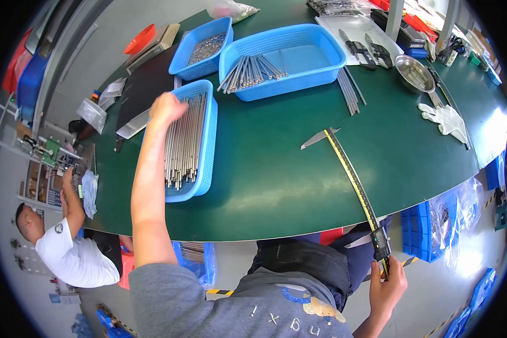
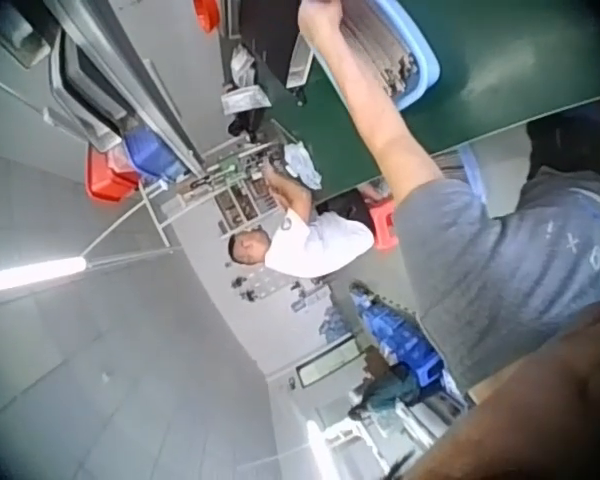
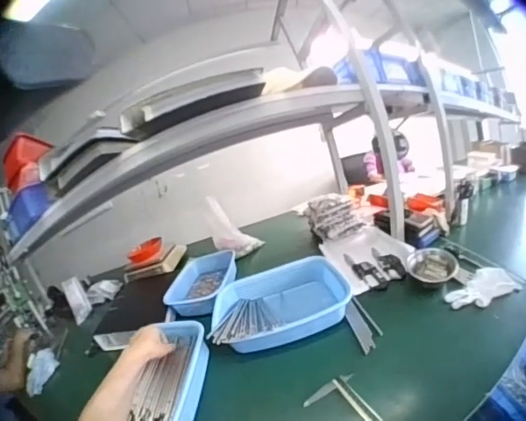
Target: Measuring the length of thin metal rods using a digital vernier caliper.
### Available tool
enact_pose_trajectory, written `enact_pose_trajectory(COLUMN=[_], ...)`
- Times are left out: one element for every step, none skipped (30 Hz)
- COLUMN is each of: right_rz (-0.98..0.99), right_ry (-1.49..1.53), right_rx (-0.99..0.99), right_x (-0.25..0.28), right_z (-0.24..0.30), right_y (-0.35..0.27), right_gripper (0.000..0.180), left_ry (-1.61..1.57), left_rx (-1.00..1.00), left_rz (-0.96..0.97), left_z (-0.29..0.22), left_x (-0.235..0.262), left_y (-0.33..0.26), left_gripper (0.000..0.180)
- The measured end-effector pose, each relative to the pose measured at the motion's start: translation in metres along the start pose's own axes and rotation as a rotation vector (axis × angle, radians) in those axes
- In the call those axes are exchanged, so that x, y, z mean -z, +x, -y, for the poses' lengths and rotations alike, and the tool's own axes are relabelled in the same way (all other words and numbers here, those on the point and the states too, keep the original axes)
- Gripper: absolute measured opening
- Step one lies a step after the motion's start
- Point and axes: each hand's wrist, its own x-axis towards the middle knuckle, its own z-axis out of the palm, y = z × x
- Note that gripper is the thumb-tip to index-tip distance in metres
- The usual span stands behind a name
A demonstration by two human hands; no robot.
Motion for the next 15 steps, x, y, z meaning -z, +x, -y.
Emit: enact_pose_trajectory(right_rz=[0.005, 0.001, -0.004, -0.002, 0.000, -0.004, -0.001, -0.009, -0.018, -0.021, -0.028, -0.036, -0.023, -0.032, -0.028], right_ry=[0.002, 0.010, 0.017, 0.015, -0.005, -0.026, -0.030, -0.022, -0.015, -0.020, -0.024, -0.029, -0.042, -0.051, -0.034], right_rx=[0.001, 0.005, 0.008, 0.006, 0.004, -0.002, -0.005, -0.008, -0.012, -0.026, -0.002, 0.014, 0.016, -0.013, -0.005], right_x=[0.000, 0.000, -0.001, -0.001, -0.001, -0.001, 0.000, 0.000, 0.001, 0.001, 0.000, 0.000, 0.002, 0.003, 0.005], right_z=[0.000, -0.001, -0.001, -0.001, -0.002, -0.001, 0.000, 0.002, 0.003, 0.003, 0.002, 0.001, 0.002, 0.004, 0.006], right_y=[0.000, 0.000, -0.001, -0.001, -0.001, -0.001, -0.002, -0.002, -0.003, -0.001, 0.001, 0.001, 0.001, 0.002, 0.002], right_gripper=[0.028, 0.029, 0.029, 0.029, 0.028, 0.028, 0.028, 0.028, 0.027, 0.027, 0.028, 0.028, 0.029, 0.029, 0.029], left_ry=[-0.041, -0.086, -0.042, -0.043, 0.040, 0.120, 0.132, 0.130, 0.098, 0.067, 0.047, -0.127, -0.149, -0.153, -0.333], left_rx=[0.029, 0.056, 0.069, 0.069, 0.068, 0.060, 0.069, 0.059, 0.094, 0.127, 0.106, 0.161, 0.182, 0.186, 0.118], left_rz=[0.065, 0.130, 0.137, 0.141, 0.144, 0.144, 0.183, 0.188, 0.213, 0.239, 0.243, 0.259, 0.217, 0.233, 0.157], left_z=[0.008, 0.008, 0.006, 0.000, -0.006, -0.015, -0.023, -0.024, -0.022, -0.020, -0.013, -0.015, -0.003, 0.012, 0.032], left_x=[-0.006, -0.007, -0.006, -0.007, -0.006, -0.006, -0.005, -0.007, -0.008, -0.009, -0.010, -0.004, -0.005, 0.000, 0.003], left_y=[-0.006, -0.011, -0.011, -0.009, -0.010, -0.009, -0.010, -0.008, -0.005, -0.002, 0.001, -0.007, -0.004, 0.002, 0.005], left_gripper=[0.023, 0.025, 0.030, 0.030, 0.032, 0.034, 0.038, 0.038, 0.037, 0.036, 0.034, 0.031, 0.027, 0.022, 0.020])
